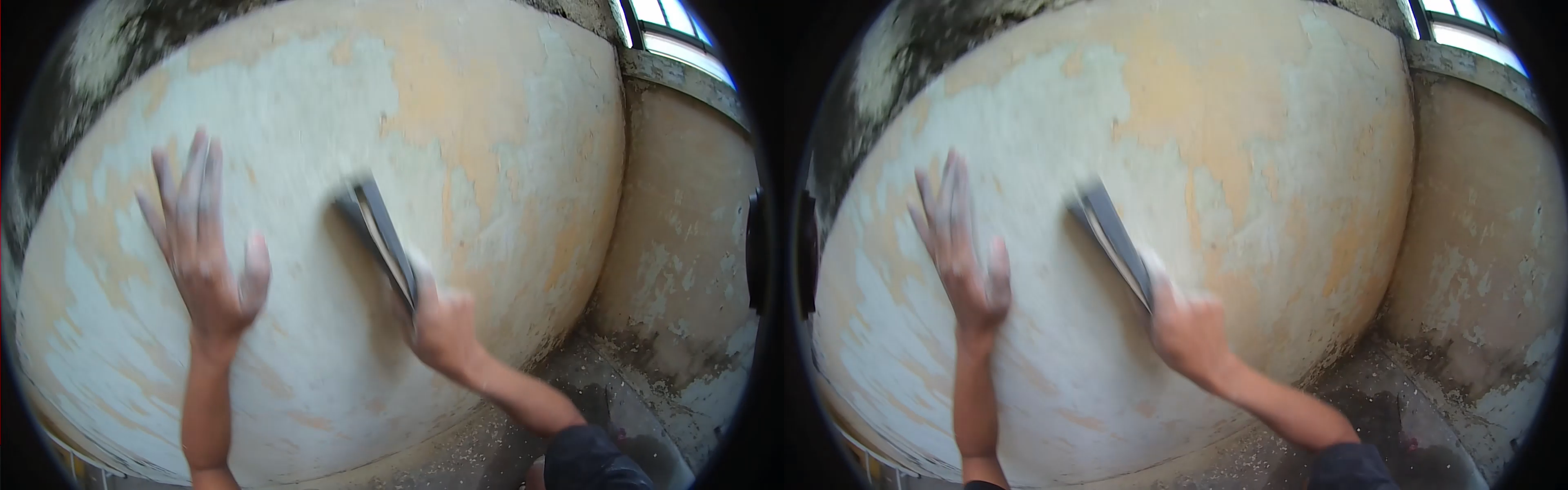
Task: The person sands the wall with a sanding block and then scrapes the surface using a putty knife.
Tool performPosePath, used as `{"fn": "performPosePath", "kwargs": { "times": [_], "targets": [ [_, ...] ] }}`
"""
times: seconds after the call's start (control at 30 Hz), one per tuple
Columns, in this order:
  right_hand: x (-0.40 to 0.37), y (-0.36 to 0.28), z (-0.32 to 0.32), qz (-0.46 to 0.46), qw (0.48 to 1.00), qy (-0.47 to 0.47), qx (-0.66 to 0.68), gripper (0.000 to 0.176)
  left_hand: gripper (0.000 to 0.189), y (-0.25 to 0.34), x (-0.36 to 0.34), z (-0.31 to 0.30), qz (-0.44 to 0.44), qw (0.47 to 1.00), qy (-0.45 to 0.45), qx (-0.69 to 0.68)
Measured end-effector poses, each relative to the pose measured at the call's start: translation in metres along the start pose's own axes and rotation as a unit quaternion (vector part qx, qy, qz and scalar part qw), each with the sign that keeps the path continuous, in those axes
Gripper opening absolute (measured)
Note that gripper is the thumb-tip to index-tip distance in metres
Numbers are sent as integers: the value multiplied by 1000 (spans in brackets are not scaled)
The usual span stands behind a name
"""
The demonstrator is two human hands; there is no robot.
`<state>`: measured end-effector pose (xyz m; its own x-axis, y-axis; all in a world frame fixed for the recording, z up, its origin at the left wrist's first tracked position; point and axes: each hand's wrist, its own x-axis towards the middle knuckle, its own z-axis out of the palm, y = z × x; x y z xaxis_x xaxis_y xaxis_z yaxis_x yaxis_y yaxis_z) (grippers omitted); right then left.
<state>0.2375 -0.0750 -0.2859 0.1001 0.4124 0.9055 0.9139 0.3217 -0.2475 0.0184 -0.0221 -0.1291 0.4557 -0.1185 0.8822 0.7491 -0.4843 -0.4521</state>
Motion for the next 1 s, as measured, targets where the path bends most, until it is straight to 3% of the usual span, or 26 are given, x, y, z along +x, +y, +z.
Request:
{"fn": "performPosePath", "kwargs": {
  "times": [0.07,0.13,0.17,0.23,0.3,0.33,0.4,0.47,0.53,0.67,0.8,0.87,0.97,1.0],
  "targets": [
    [-66,19,19,65,996,-30,60,59,79,-6,-7,-12,-31,999,-20,-26],
    [-66,9,17,107,989,10,98,58,81,-23,-14,-23,-46,997,16,-52],
    [-34,-2,7,126,987,7,101,58,81,-32,-19,-24,-48,997,48,-47],
    [42,-27,-23,156,984,-21,88,58,79,-57,-27,-36,-10,999,28,38],
    [68,-42,-46,181,977,-49,100,58,78,-54,-19,-41,-87,996,35,5],
    [81,-44,-57,179,977,-58,103,58,78,-59,-23,-40,-83,996,22,-12],
    [39,-44,-57,202,972,-59,109,53,75,-70,-34,-45,-135,991,-9,-14],
    [2,-48,-60,290,937,-162,107,49,74,-72,-26,-48,-138,987,-70,-45],
    [24,-53,-61,290,938,-157,104,50,73,-78,-27,-55,-85,979,-169,76],
    [106,-67,-64,280,940,-138,140,52,76,-78,-36,-54,-92,972,-194,94],
    [28,-64,-64,291,938,-148,118,53,76,-78,-32,-48,-88,979,-154,100],
    [-14,-56,-60,353,912,-183,102,58,76,-76,-31,-48,-92,977,-169,89],
    [39,-69,-52,270,953,-96,93,57,76,-71,-28,-48,-93,977,-167,92],
    [62,-79,-56,289,947,-102,99,57,76,-73,-30,-54,-81,975,-185,88]
  ]
}}
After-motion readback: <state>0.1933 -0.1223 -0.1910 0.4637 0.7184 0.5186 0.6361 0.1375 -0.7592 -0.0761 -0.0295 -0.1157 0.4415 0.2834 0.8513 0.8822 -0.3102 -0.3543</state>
